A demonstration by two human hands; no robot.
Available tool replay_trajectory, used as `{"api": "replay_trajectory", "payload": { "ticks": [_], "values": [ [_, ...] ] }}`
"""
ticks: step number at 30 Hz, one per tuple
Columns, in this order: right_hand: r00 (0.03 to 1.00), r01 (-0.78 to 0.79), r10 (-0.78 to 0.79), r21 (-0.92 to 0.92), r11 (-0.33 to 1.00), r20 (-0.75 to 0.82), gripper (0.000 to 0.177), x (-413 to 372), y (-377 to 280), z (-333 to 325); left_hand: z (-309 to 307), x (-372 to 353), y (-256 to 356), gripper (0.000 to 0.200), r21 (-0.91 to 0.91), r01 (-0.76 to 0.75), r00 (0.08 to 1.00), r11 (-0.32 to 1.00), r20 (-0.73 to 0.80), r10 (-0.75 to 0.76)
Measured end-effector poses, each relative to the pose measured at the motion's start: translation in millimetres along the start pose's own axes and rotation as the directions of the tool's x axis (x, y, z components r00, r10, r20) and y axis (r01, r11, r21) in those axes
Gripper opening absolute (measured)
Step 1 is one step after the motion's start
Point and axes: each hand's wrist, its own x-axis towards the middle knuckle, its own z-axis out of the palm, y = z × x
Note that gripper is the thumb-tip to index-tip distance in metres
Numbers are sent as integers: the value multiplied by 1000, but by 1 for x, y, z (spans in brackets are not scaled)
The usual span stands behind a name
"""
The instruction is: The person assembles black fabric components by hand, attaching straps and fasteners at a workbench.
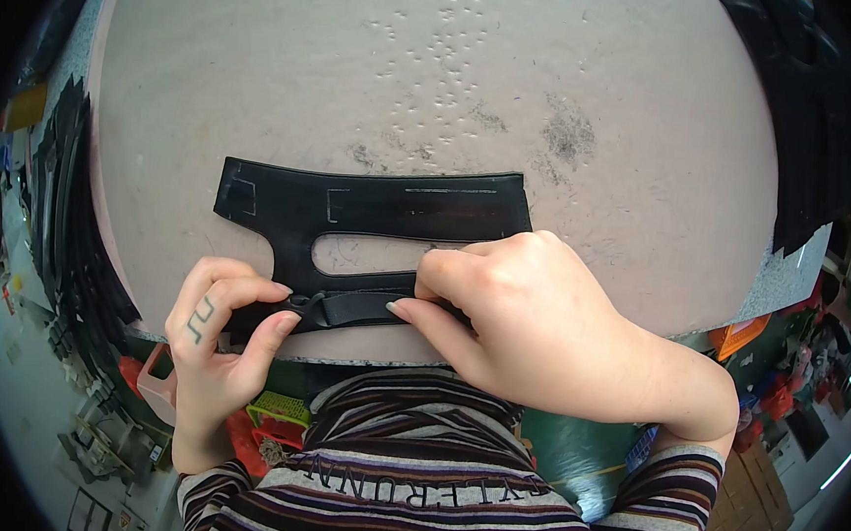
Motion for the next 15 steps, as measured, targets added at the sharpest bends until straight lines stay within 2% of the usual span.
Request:
{"api": "replay_trajectory", "payload": {
  "ticks": [4,5,7,8,9,11,13,15],
  "values": [
    [1000,13,-13,-1,1000,-10,24,1,1,1,-2,-3,7,26,114,33,998,993,41,-37],
    [1000,16,-17,-17,1000,-11,24,1,1,1,-2,-2,10,26,273,-66,998,960,36,58],
    [1000,24,-25,-46,999,-15,25,2,0,2,-3,0,17,28,564,-243,966,789,70,248],
    [999,39,-41,-52,998,-34,23,2,0,4,5,-5,13,32,614,-347,923,709,88,376],
    [997,53,-56,-58,997,-52,22,2,1,6,9,-5,11,39,673,-478,843,565,172,509],
    [994,70,-78,-110,991,-70,20,-2,4,5,13,-3,15,39,685,-579,789,442,334,516],
    [994,72,-87,-197,978,-65,21,-10,5,1,15,0,15,31,618,-621,770,482,368,521],
    [993,-30,26,-27,999,-117,25,-33,13,-7,16,6,13,27,597,-635,753,490,340,563]
  ]
}}
